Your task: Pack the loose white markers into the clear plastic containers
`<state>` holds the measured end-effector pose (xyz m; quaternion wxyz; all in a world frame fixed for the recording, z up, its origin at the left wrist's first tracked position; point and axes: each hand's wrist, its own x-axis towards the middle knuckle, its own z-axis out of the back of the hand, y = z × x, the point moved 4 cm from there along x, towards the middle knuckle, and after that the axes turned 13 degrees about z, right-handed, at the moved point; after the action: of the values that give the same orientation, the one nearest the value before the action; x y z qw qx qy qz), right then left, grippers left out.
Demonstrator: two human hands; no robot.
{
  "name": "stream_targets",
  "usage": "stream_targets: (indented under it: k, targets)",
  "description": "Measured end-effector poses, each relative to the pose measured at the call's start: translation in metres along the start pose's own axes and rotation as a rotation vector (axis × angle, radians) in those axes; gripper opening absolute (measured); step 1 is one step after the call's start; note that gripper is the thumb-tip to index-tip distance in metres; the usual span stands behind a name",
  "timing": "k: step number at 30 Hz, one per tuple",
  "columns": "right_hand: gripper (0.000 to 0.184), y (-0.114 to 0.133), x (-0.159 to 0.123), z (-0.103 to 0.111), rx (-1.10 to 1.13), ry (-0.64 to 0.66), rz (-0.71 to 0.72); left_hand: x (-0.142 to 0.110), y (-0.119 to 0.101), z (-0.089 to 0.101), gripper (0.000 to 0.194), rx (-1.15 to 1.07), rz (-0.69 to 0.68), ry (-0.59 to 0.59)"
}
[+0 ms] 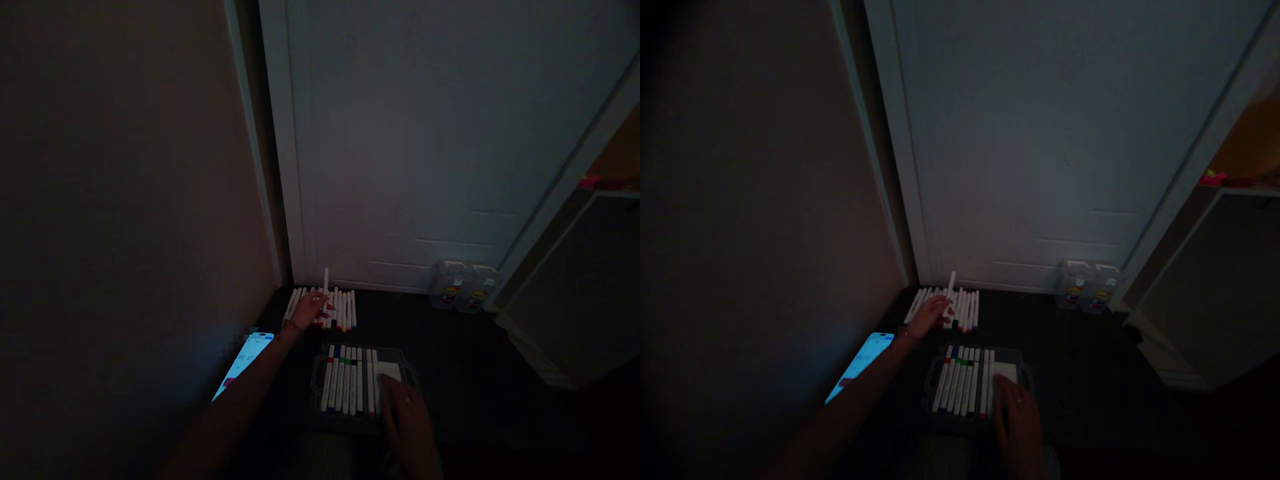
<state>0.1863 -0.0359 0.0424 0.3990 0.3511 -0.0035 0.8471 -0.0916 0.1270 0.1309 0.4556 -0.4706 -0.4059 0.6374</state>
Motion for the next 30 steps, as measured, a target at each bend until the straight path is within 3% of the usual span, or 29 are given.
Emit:
stream_targets:
  k: [2,6,9,11,13,15,18,20,24,30]
  targets:
    - [0.036,-0.003,-0.002,0.003,0.037,-0.083,-0.03,-0.035,0.003,-0.032,0.044,-0.126,-0.047,0.087]
    - [0.037,-0.012,0.006,0.02,0.033,-0.188,-0.068,-0.119,0.032,-0.094,0.04,-0.128,-0.105,0.113]
    - [0.047,-0.009,0.025,0.034,-0.022,-0.015,0.123,-0.167,0.058,-0.132,0.035,-0.078,-0.077,0.138]
    - [0.048,-0.008,0.035,0.04,-0.055,0.101,0.227,-0.184,0.067,-0.148,0.035,-0.049,-0.048,0.174]
    - [0.043,-0.011,0.04,0.044,-0.069,0.14,0.26,-0.191,0.067,-0.151,0.033,0.027,-0.084,0.172]
    - [0.036,-0.02,0.04,0.045,-0.057,0.111,0.217,-0.191,0.059,-0.143,0.029,0.199,-0.218,0.124]
    - [0.031,-0.042,0.031,0.042,0.003,-0.007,0.043,-0.187,0.049,-0.127,0.035,0.519,-0.477,0.049]
    - [0.031,-0.058,0.022,0.037,0.062,-0.099,-0.07,-0.181,0.051,-0.118,0.048,0.673,-0.579,0.051]
    - [0.034,-0.073,0.013,0.02,0.167,-0.129,-0.174,-0.167,0.069,-0.111,0.066,0.83,-0.62,0.096]
    - [0.037,-0.068,0.026,0.005,0.23,-0.076,-0.173,-0.156,0.079,-0.106,0.068,0.863,-0.628,0.092]
